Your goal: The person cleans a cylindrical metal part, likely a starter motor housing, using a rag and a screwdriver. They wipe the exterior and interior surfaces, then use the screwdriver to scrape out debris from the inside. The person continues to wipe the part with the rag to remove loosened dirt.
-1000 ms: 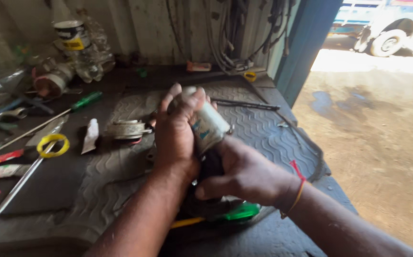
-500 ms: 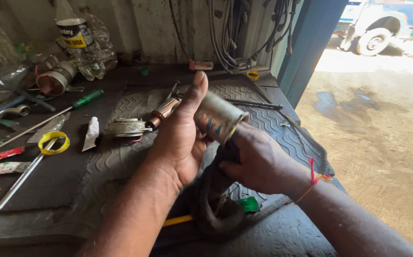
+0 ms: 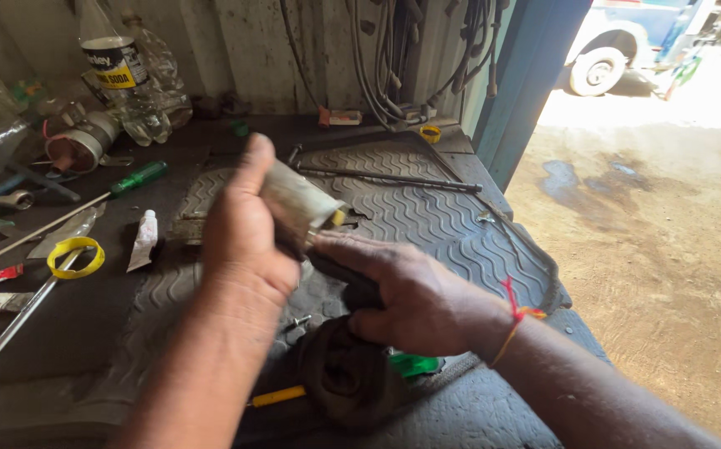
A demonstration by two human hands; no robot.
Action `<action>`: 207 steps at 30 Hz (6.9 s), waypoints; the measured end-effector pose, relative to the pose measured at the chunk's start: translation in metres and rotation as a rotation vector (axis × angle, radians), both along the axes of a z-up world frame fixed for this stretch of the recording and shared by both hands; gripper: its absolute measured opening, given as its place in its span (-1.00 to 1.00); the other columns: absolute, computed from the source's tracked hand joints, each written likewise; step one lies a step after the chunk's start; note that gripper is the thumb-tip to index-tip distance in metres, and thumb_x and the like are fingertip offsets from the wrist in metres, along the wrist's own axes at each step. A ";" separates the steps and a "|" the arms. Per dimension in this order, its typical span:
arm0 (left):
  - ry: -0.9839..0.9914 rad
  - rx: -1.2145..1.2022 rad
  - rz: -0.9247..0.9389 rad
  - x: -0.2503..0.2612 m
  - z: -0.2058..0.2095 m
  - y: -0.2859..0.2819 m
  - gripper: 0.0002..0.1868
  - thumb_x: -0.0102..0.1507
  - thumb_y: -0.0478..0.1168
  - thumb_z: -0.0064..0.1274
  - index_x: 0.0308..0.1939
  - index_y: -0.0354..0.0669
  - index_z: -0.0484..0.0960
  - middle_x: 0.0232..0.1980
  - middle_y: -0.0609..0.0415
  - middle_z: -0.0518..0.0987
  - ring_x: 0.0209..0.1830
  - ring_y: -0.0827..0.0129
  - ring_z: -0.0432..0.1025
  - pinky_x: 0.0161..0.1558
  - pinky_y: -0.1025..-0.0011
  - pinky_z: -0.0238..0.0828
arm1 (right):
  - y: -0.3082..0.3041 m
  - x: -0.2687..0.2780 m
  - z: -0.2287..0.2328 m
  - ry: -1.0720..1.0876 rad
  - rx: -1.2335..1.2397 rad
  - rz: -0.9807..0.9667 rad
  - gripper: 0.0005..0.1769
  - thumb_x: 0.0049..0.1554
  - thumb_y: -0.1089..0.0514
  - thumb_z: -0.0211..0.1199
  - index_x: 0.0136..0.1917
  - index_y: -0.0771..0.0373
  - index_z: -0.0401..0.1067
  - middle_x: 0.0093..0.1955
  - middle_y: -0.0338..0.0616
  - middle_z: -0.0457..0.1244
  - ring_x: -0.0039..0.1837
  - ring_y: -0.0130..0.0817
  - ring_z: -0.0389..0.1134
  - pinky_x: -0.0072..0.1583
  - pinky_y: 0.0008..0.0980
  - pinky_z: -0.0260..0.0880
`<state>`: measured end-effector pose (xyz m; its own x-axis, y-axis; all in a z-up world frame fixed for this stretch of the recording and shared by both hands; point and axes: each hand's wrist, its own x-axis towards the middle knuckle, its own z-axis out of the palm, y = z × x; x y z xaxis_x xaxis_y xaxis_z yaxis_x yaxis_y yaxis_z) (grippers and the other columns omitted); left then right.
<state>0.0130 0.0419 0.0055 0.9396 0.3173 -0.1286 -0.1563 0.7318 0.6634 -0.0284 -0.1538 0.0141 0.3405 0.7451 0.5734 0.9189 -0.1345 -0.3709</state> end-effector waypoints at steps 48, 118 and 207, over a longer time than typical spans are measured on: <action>0.039 -0.352 0.125 -0.003 -0.011 0.000 -0.44 0.22 0.17 0.08 0.13 -0.11 0.52 0.05 0.05 0.60 -0.01 0.25 0.54 0.00 0.21 0.56 | -0.019 0.037 -0.015 0.979 0.889 -0.422 -0.80 0.17 0.27 0.24 0.09 0.32 0.45 -0.10 -0.17 0.35 -0.12 -0.43 0.40 -0.06 -0.40 0.48; -0.091 0.065 0.032 -0.009 -0.017 -0.015 -0.46 0.28 0.17 0.07 0.05 -0.23 0.53 -0.06 0.04 0.58 -0.11 0.29 0.53 -0.02 0.24 0.55 | 0.031 -0.015 -0.013 0.008 -0.290 -0.413 -0.36 -0.11 0.09 0.34 0.24 0.28 0.35 0.14 0.21 0.32 -0.02 0.16 0.43 -0.02 0.03 0.43; -0.151 0.972 -0.699 -0.056 0.033 0.025 0.12 -0.01 0.36 0.28 0.39 -0.39 0.41 0.15 -0.01 0.58 0.09 0.38 0.52 -0.03 0.40 0.53 | 0.017 0.002 -0.015 0.514 0.380 -0.345 -0.15 -0.19 0.00 0.64 0.28 0.22 0.33 0.09 -0.15 0.41 0.12 -0.44 0.47 0.16 -0.37 0.51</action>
<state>-0.0425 0.0666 0.0380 0.9318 -0.3629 0.0076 -0.0492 -0.1053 0.9932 -0.0264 -0.1371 -0.0013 0.8162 0.3275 0.4759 0.5445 -0.1610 -0.8231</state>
